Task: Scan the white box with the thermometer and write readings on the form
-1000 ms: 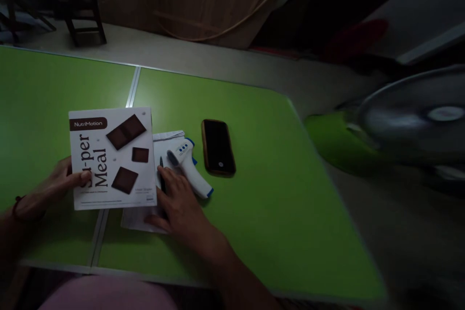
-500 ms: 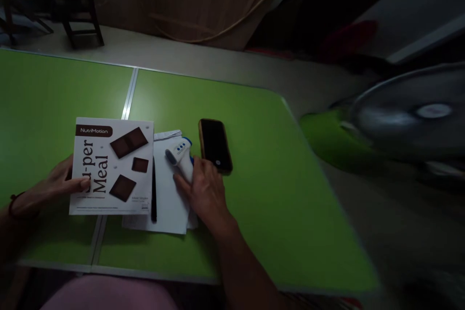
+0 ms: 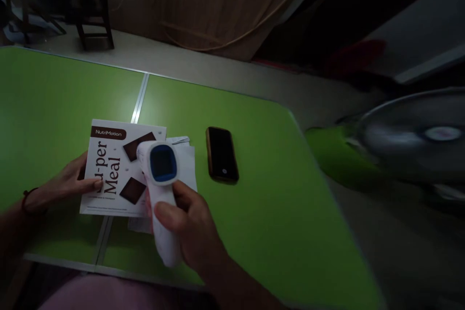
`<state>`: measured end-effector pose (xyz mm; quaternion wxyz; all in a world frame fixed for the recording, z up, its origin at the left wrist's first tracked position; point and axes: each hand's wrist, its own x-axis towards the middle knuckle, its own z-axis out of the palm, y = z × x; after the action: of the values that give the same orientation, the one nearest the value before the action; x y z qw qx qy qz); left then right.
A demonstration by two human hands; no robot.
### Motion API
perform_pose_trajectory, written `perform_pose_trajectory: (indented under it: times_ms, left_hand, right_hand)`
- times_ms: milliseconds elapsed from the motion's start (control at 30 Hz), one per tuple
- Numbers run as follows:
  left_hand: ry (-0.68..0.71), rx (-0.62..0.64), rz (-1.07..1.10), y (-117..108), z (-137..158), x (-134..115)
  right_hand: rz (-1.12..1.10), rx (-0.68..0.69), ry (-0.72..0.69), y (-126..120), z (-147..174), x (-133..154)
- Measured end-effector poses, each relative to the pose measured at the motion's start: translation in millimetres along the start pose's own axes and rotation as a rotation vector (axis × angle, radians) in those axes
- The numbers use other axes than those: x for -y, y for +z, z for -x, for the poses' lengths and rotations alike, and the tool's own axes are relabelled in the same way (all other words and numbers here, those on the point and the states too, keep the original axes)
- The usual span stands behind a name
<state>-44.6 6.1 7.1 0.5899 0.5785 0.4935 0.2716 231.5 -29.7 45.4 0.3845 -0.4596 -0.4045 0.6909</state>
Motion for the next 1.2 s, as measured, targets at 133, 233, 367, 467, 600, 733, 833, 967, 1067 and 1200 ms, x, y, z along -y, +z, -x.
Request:
perform_pose_trajectory:
  times_ms: [133, 233, 367, 467, 600, 733, 833, 967, 1067, 1200]
  left_hand:
    - [0.019, 0.007, 0.017, 2.1, 0.4, -2.2]
    - [0.043, 0.031, 0.041, 3.6, 0.6, -3.4]
    - [0.049, 0.044, 0.048, 3.7, 0.8, -3.6]
    - [0.042, 0.038, 0.032, 3.3, 0.7, -3.6]
    - [0.052, 0.023, 0.012, 3.1, 0.6, -3.8]
    - [0.029, 0.012, -0.007, 2.8, 1.0, -4.9]
    - [0.037, 0.016, -0.016, 2.7, 1.2, -6.0]
    - [0.06, 0.025, -0.003, 2.6, 0.4, -5.3]
    - [0.082, 0.027, -0.003, 1.6, -0.6, -2.7]
    - [0.072, 0.017, -0.016, 0.7, -0.7, -1.0]
  right_hand:
    - [0.065, 0.027, -0.024, 7.7, -13.7, -1.5]
    - [0.106, 0.068, -0.035, 7.7, -17.1, -2.3]
    - [0.081, 0.044, -0.015, 10.8, -14.5, -6.0]
    - [0.076, -0.031, -0.012, 16.3, -11.9, -7.5]
    - [0.05, -0.09, 0.009, 21.3, -9.7, -5.7]
    - [0.054, -0.064, 0.02, 19.5, -10.3, -4.9]
    - [0.078, -0.037, 0.016, 17.0, -11.7, -5.8]
    - [0.071, -0.022, -0.005, 16.1, -12.6, -6.7]
    - [0.081, -0.051, 0.0, 16.4, -12.1, -7.0]
    - [0.084, -0.038, -0.003, 18.3, -11.6, -5.5]
